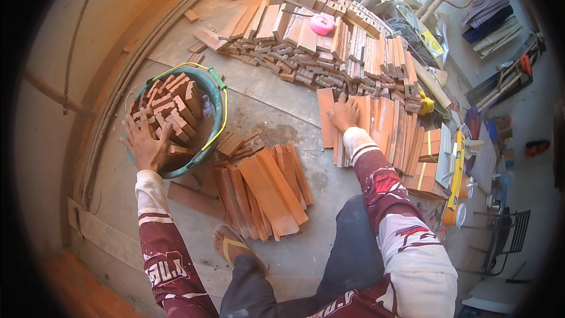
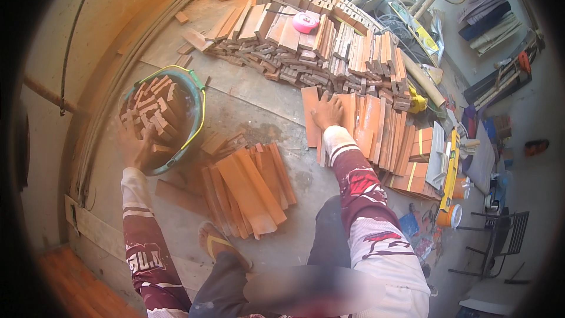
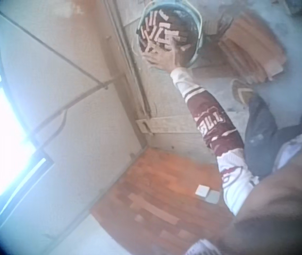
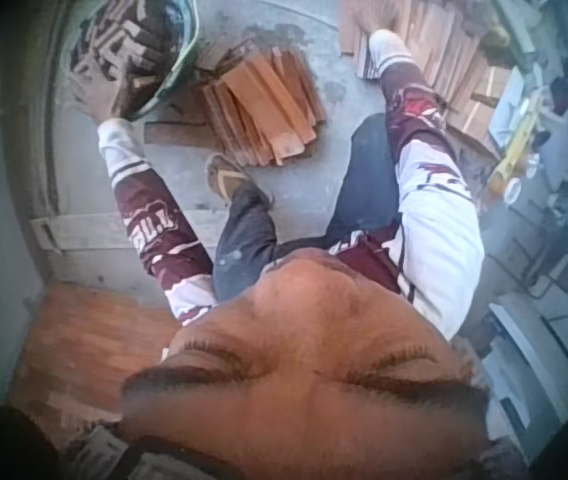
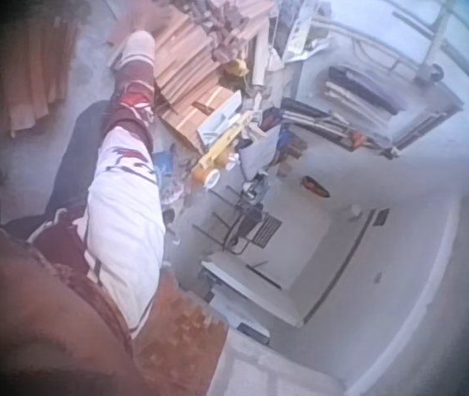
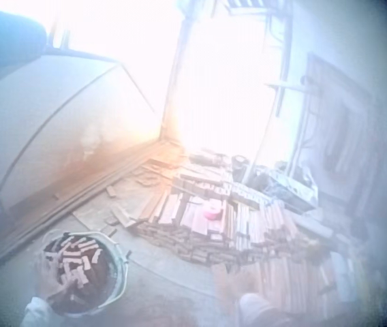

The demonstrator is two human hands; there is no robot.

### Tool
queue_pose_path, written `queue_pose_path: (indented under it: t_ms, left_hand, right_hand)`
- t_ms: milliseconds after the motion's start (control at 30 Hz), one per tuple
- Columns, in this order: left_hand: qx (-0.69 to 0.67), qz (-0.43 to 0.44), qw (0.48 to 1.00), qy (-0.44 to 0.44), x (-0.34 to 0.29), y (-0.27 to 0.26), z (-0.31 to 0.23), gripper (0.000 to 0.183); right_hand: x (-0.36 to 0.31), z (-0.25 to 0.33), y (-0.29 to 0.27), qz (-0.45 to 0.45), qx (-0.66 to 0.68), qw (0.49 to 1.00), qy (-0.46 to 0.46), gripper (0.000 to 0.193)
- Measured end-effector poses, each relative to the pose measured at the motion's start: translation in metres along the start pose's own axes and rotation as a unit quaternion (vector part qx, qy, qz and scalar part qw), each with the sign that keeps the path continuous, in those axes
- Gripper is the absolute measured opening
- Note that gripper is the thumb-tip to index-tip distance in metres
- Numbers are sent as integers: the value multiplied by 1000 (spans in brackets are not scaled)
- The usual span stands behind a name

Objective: The person sits on the floor and repeatedly picks up stacks of terracotta roof tiles, submerging them into a green bucket filled with water. They arrange the tiles within the bucket to ensure they are fully soaked.

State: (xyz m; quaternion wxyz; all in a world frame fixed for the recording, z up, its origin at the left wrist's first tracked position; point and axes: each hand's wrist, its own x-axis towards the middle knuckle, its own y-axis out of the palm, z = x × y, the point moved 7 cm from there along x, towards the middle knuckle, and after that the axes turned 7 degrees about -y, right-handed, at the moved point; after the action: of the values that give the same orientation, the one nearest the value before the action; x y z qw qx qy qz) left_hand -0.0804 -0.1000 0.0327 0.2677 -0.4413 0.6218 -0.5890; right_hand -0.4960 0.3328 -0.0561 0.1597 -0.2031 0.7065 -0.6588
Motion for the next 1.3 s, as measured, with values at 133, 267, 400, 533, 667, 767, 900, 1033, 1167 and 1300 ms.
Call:
queue_pose_path:
  t_ms: [133,267,400,533,667,767,900,1033,1167,1300]
  left_hand:
    - [-47,55,997,-9,-13,10,-24,93]
    - [45,18,998,35,-20,3,-21,97]
    - [51,19,998,6,5,6,4,95]
    - [20,0,999,43,-6,13,-7,94]
    - [54,37,998,18,1,18,-2,91]
    - [55,15,998,11,8,20,6,90]
    - [61,14,998,5,7,20,8,89]
    - [79,27,996,-7,3,19,-4,89]
    - [79,21,997,-9,4,16,6,89]
    - [79,37,996,-17,4,13,2,89]
  right_hand:
    - [4,-43,-2,-80,127,988,-18,73]
    - [-10,-21,-7,-26,54,998,-29,73]
    - [-18,-4,-9,36,-8,998,-44,77]
    - [-13,-17,-16,-23,15,997,-67,73]
    - [-12,-38,-51,-95,13,990,-107,62]
    - [-8,-83,-75,-142,53,988,-32,55]
    - [-33,-165,-103,-236,112,962,84,45]
    - [-54,-240,-96,-163,150,962,162,36]
    - [-69,-208,-90,-142,207,965,77,34]
    - [-62,-127,-102,-124,115,985,-47,37]
